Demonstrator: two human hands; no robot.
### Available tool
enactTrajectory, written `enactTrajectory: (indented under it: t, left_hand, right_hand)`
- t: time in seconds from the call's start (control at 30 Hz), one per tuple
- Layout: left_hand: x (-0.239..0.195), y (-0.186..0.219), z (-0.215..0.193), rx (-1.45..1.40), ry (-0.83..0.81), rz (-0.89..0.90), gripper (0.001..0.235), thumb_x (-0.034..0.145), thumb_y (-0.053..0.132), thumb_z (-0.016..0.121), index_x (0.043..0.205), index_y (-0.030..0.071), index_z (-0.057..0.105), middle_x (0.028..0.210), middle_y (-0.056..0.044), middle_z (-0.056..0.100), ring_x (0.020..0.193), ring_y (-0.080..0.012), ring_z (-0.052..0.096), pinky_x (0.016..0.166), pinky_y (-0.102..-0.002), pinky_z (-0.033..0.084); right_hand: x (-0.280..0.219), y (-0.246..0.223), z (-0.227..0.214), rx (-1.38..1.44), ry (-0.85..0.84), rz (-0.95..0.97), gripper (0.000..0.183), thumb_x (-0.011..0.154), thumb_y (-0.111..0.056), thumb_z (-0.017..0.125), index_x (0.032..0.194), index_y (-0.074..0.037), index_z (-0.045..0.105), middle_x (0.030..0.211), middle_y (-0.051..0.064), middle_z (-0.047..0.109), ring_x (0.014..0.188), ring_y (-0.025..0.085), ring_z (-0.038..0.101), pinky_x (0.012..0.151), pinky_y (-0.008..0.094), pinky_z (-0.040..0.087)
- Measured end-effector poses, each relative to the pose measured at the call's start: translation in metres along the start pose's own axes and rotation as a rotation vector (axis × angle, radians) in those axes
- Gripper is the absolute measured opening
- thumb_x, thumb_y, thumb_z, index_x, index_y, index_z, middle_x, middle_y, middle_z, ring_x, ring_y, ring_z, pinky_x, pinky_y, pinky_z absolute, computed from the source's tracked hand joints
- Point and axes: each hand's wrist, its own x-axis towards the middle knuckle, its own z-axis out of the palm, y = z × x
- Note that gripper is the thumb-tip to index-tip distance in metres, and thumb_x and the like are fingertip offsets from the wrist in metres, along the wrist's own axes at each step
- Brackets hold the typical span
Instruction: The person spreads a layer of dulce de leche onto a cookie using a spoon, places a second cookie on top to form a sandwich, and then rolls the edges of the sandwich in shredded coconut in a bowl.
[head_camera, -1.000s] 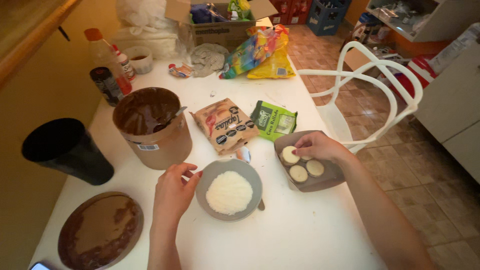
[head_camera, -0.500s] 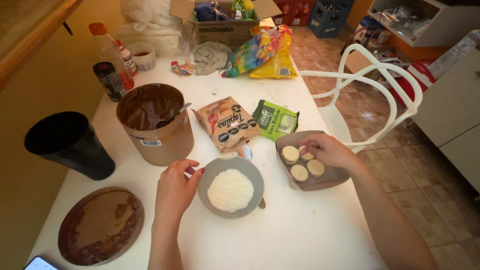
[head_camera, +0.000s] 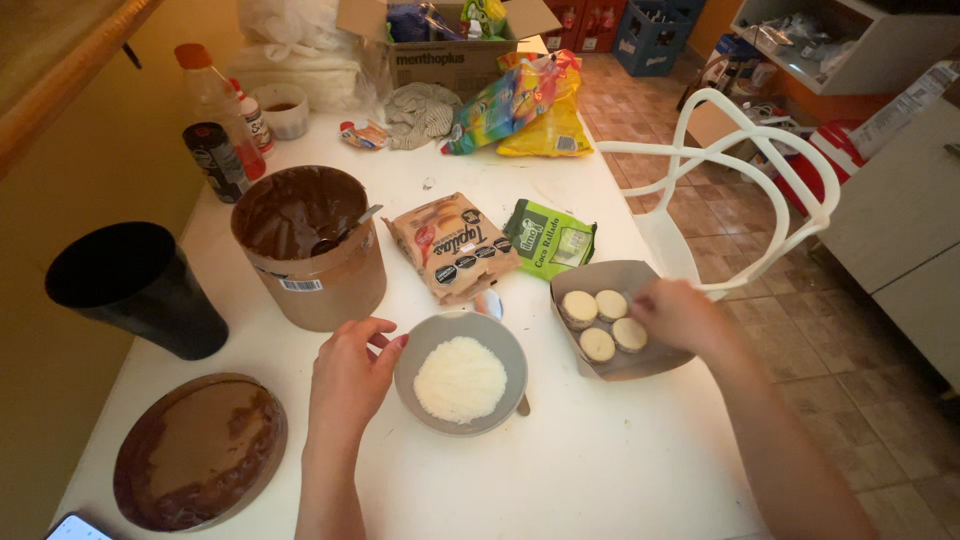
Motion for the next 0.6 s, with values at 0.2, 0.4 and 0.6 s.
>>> enactTrajectory:
  t: [0.2,0.4,0.6]
  left_hand:
    - [-0.001,0.009,-0.003,-0.002,-0.019,-0.059,0.029,0.095,0.021,0.074,0.118,0.003,0.076,0.101,-0.021,0.073,0.087,-0.0348,0.075,0.078,-0.044,0.061]
    - [0.000,0.004,-0.001,0.014,-0.015,-0.030,0.029,0.095,0.022,0.074,0.117,0.003,0.076,0.099,-0.020,0.073,0.088,-0.0356,0.075,0.080,-0.048,0.060]
    - [-0.001,0.005,-0.001,0.018,-0.014,-0.022,0.029,0.095,0.022,0.074,0.116,0.003,0.076,0.099,-0.020,0.073,0.088,-0.0370,0.075,0.081,-0.049,0.059]
  right_hand:
    - [-0.025,-0.025,-0.008,-0.082,-0.187,0.016,0.031,0.092,-0.016,0.061,0.116,-0.012,0.079,0.111,0.017,0.079,0.113,0.036,0.073,0.097,0.048,0.058]
    - [-0.025,-0.025,-0.008,-0.084,-0.204,0.007,0.029,0.092,-0.017,0.059,0.110,-0.017,0.082,0.110,0.015,0.080,0.113,0.037,0.072,0.097,0.049,0.058]
    - [-0.003,-0.022,-0.007,-0.012,-0.085,-0.037,0.029,0.093,-0.015,0.057,0.115,-0.011,0.077,0.110,0.021,0.077,0.113,0.043,0.070,0.096,0.054,0.057]
